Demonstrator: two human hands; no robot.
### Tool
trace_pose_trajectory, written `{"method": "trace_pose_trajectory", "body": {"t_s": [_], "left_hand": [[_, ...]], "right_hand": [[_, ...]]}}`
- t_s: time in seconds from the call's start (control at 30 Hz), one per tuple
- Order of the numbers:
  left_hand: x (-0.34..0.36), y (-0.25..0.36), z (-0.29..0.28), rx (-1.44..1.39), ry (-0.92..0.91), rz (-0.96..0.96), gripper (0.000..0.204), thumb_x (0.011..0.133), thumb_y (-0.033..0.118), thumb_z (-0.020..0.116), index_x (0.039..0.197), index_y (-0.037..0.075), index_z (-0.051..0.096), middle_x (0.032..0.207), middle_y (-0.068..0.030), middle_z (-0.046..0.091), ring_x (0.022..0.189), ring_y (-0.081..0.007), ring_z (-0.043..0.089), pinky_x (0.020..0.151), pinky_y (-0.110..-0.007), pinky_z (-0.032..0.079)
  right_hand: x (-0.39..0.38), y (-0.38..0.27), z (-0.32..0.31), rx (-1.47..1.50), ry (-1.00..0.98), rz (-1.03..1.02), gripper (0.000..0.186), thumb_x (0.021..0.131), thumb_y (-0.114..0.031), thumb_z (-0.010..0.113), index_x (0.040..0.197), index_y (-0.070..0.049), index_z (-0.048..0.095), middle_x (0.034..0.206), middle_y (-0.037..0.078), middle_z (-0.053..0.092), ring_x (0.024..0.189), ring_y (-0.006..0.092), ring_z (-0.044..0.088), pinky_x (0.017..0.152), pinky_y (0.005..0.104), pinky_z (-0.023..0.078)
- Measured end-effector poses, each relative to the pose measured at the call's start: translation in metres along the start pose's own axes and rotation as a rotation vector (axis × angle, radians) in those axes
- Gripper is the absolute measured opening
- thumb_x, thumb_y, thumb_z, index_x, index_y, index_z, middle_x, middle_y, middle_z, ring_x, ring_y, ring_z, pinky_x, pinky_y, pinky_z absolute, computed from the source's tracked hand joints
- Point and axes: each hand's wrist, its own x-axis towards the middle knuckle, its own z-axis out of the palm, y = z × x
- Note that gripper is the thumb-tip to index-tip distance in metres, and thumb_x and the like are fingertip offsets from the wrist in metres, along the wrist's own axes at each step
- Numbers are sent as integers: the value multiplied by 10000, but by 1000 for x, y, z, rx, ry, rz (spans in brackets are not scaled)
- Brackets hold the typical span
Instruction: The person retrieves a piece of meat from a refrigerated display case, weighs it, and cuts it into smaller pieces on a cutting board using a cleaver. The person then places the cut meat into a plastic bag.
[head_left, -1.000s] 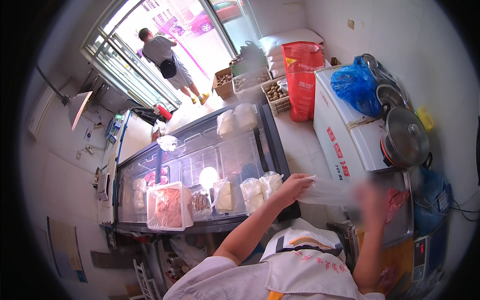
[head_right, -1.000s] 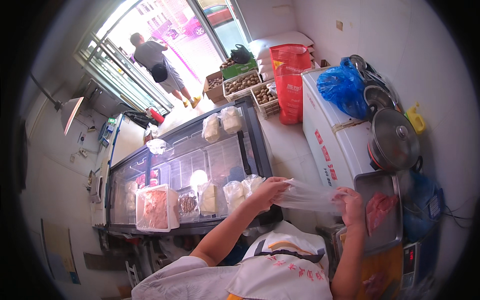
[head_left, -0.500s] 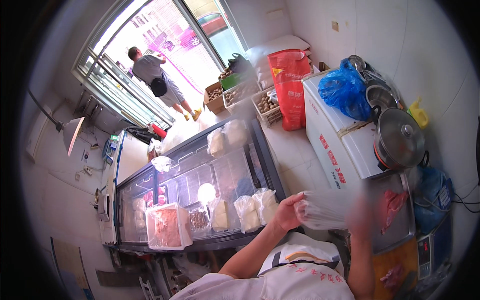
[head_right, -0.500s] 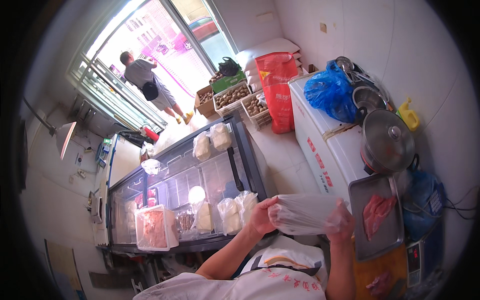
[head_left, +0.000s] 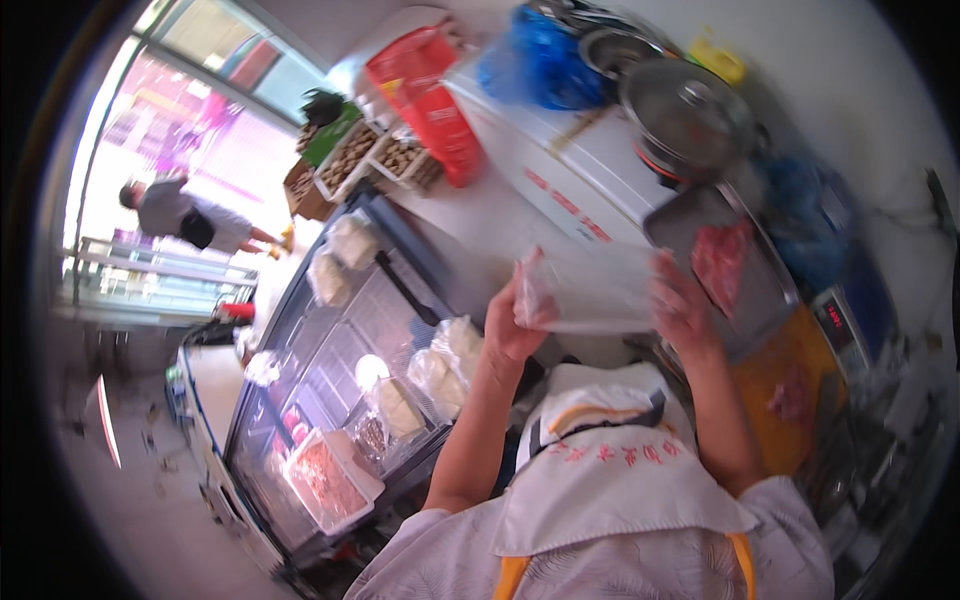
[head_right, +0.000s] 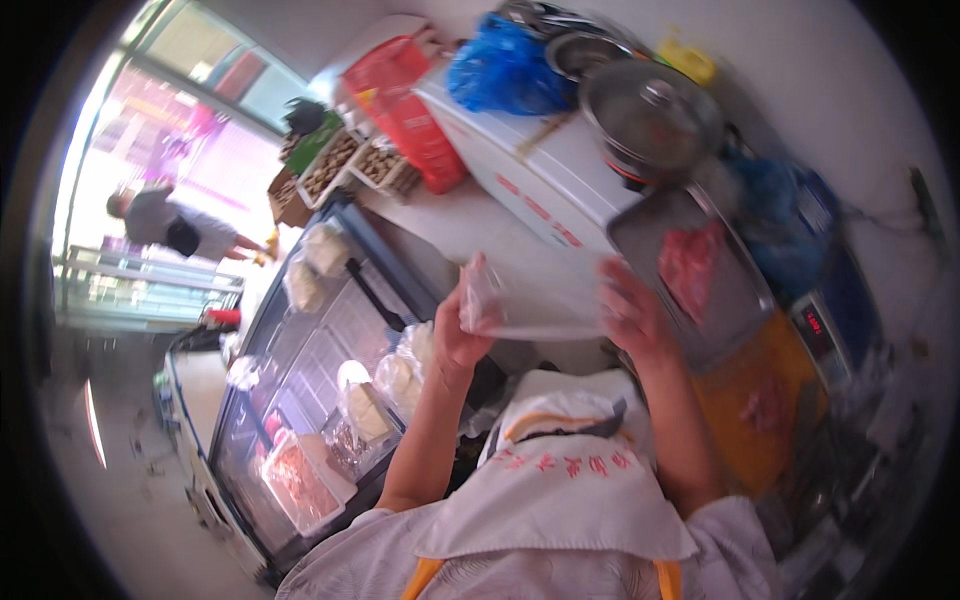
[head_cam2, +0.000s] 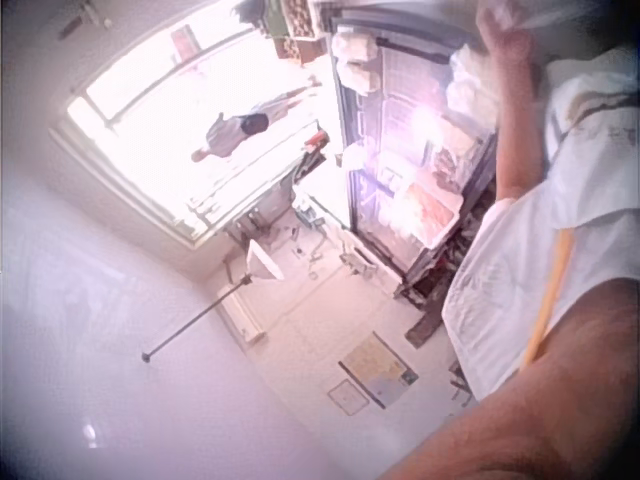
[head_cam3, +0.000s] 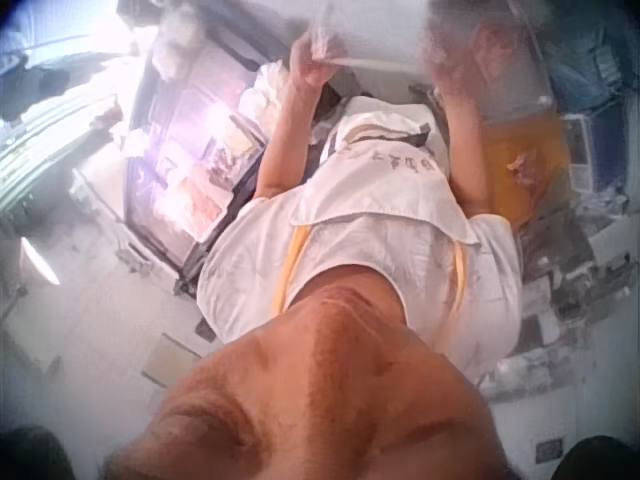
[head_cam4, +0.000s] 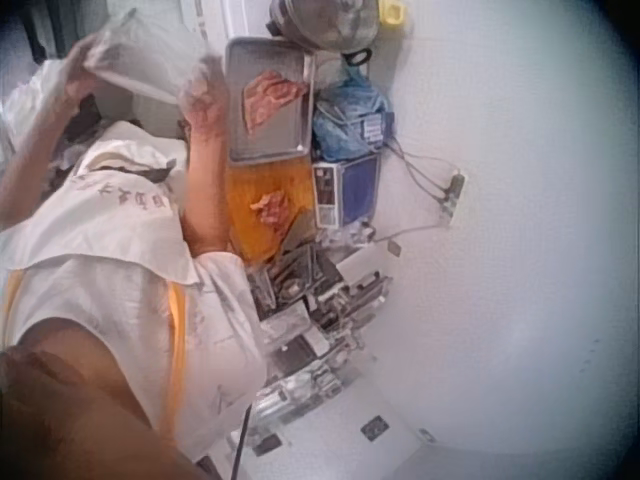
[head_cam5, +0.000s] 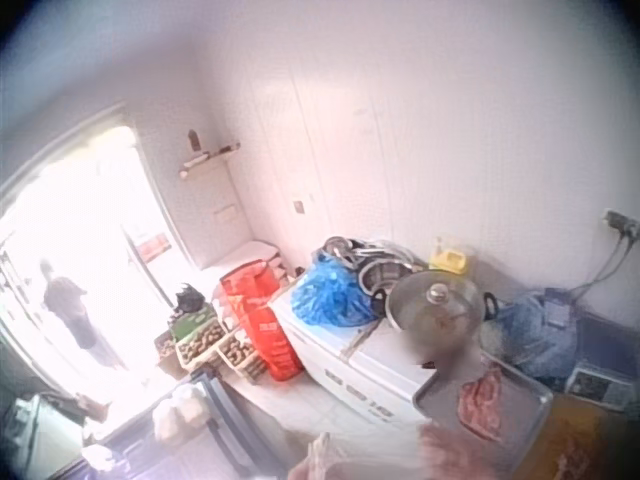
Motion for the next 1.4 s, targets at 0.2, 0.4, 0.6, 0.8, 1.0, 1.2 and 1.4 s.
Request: {"method": "trace_pose_trajectory", "body": {"t_s": [0.2,0.4,0.6,0.8,1.0,1.2,1.4], "left_hand": [[36,-46,13,340,144,-15,519,999,128,665,1496,171,521,820,27,540,652,-77,486,525,-262,406],[57,-125,-23,942,451,-19,152,851,-46,658,937,77,628,780,30,567,565,-81,488,468,-261,394],[54,-252,11,1488,283,-165,97,816,58,684,781,55,593,680,-20,580,579,-158,586,496,-306,460],[72,-368,-4,2250,-4,505,83,749,46,605,799,-9,568,732,-273,613,678,-487,565,657,-523,511],[104,-452,-4,1255,562,-170,227,972,213,668,806,127,541,577,39,369,503,-157,480,481,-334,420],[146,-495,-59,1124,576,77,251,1041,197,617,829,74,559,656,-52,547,575,-209,586,575,-392,501],[144,-503,-54,1144,619,42,301,963,332,701,916,38,659,832,-40,595,711,-164,569,652,-346,498]], "right_hand": [[-60,4,41,-37,143,-245,180,1030,-212,680,1119,-56,664,638,-39,447,524,16,379,467,189,297],[-141,20,-21,-1693,1309,-798,108,816,-12,656,768,-22,560,692,123,592,669,341,614,630,455,466],[-261,13,-57,-1919,1618,-815,66,772,22,612,829,-8,623,786,226,684,804,454,670,705,505,505],[-356,-40,-90,-1701,1615,-804,141,801,-8,664,941,-10,648,817,179,686,777,313,688,694,415,517],[-435,-121,-99,-1127,986,-1099,421,937,-174,758,1307,-54,595,1066,79,724,919,245,711,795,371,561],[-543,-145,-169,-1700,1475,-824,278,929,-88,716,1191,-25,646,1219,177,678,1108,393,644,921,447,530],[-573,-115,-194,-1952,1596,-775,419,832,-5,724,1238,-41,628,1146,178,662,1121,421,605,981,489,495]]}}
